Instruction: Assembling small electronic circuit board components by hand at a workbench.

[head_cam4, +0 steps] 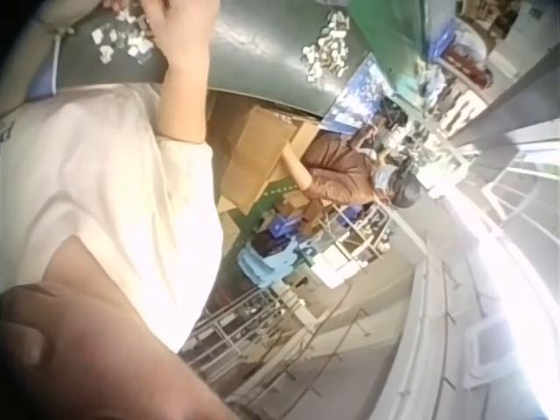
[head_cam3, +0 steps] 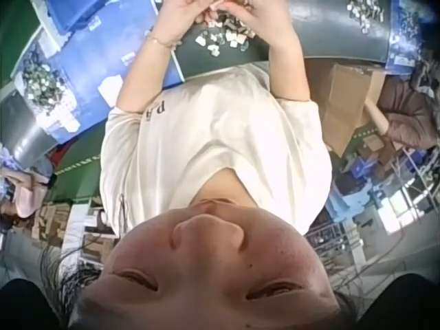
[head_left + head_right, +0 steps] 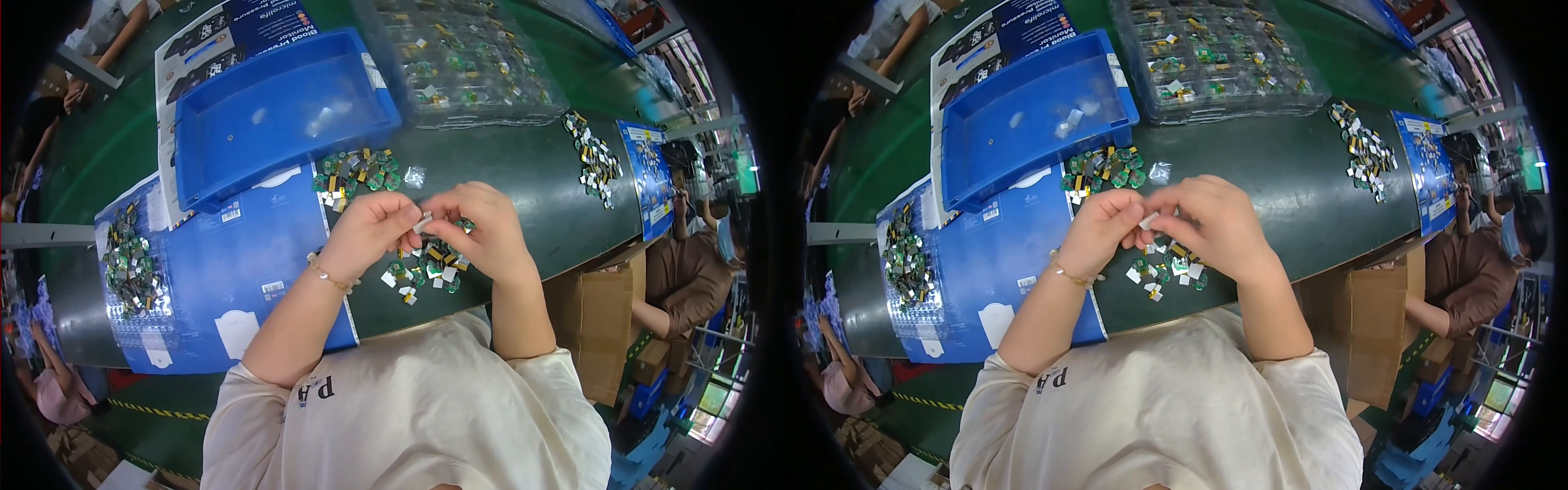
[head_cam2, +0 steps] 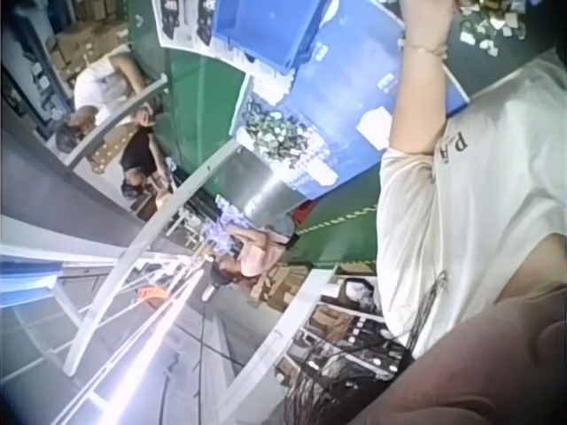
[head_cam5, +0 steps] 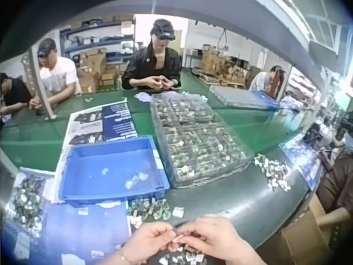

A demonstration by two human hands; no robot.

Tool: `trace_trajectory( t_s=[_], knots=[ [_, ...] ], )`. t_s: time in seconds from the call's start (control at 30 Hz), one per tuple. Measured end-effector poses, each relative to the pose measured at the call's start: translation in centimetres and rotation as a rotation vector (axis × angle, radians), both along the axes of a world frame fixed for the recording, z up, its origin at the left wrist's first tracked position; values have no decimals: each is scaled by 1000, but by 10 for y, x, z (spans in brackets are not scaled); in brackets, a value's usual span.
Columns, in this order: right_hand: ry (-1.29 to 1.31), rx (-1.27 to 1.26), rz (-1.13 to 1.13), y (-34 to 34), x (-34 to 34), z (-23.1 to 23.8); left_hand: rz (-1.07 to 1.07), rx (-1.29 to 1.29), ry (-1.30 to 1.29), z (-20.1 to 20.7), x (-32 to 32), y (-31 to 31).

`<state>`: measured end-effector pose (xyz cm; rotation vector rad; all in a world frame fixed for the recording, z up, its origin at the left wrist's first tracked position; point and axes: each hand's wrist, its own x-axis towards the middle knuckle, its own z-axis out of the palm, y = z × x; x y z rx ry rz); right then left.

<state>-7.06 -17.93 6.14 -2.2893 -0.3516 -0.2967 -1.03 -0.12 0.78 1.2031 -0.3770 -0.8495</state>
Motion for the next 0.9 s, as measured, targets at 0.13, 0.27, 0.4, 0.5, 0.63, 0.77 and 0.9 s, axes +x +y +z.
trace_trajectory(
  t_s=[0.13, 0.27, 0.4, 0.5, 0.63, 0.77, 0.9],
  knots=[
    [14, 184, -36, 5, 3, -8, -55, 20, 32, 4, 2, 0],
    [-6, 224, -3, 10, 1, -12, -4, -43, 219, 6, 2, -2],
    [260, 356, -23, 9, -9, -17, -31, -250, 436, -1, 8, 6],
    [389, 522, -54, 1, -18, -33, -66, -319, 451, -4, 10, 7],
    [454, 637, -57, -10, -24, -40, -86, -413, 485, -7, 13, 6],
    [187, 569, -272, -3, -17, -37, -105, -393, 492, -4, 11, 7],
    [-254, 113, -294, 10, -2, -21, 39, -321, 405, 0, 3, -1]
  ],
)
